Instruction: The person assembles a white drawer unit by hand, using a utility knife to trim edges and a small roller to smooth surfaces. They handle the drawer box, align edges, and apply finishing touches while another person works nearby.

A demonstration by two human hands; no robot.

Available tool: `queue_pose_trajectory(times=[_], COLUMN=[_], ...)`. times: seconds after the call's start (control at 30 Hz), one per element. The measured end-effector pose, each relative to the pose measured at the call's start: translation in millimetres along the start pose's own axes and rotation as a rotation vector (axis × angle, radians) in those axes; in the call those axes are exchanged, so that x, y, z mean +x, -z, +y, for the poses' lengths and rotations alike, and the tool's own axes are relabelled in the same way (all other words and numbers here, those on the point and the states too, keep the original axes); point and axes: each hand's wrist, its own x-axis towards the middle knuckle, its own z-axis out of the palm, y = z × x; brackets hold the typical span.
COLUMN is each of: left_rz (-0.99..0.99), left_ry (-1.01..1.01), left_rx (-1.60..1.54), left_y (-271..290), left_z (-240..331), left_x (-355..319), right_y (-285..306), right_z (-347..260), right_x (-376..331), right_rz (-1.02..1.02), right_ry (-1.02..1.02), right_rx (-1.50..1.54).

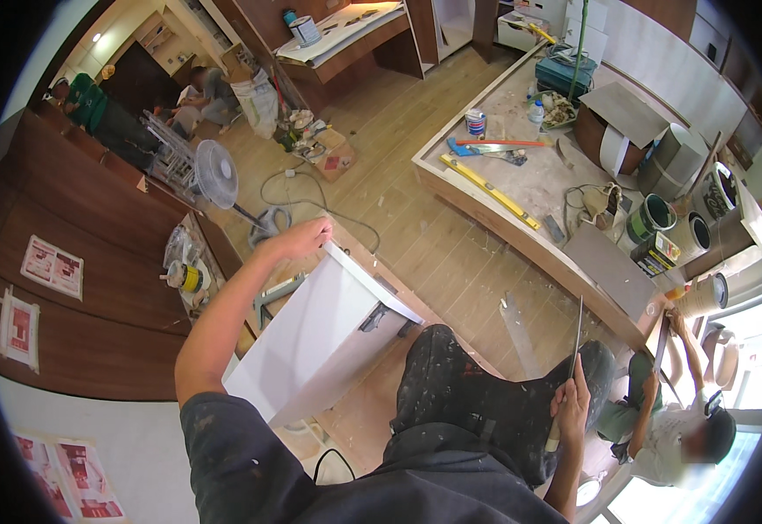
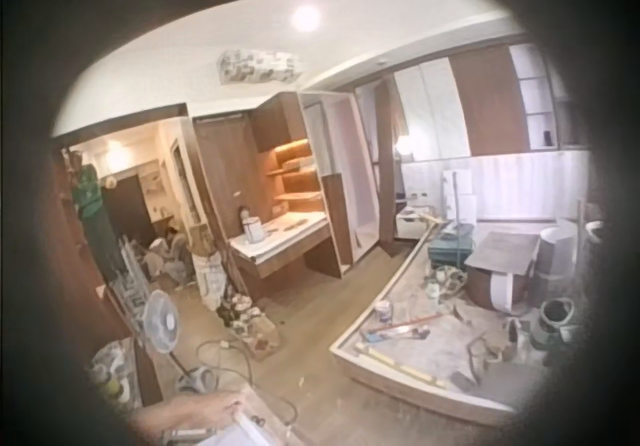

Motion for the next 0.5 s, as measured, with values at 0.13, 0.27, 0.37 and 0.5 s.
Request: queue_pose_trajectory(times=[0.13,0.27,0.37,0.5], left_rz=[0.085,0.321,0.473,0.372], left_ry=[0.045,0.165,0.077,-0.087], left_rx=[-0.024,-0.011,0.147,0.425], left_y=[-9,-10,-36,-99], left_z=[-5,36,66,134], left_x=[-6,-18,-35,-57], right_y=[3,6,3,6], right_z=[0,-4,-1,10], right_x=[0,-3,-3,0], right_rz=[0.011,0.036,0.055,0.059], right_ry=[-0.003,0.01,-0.018,-0.021], right_rx=[0.076,0.076,0.118,0.129])
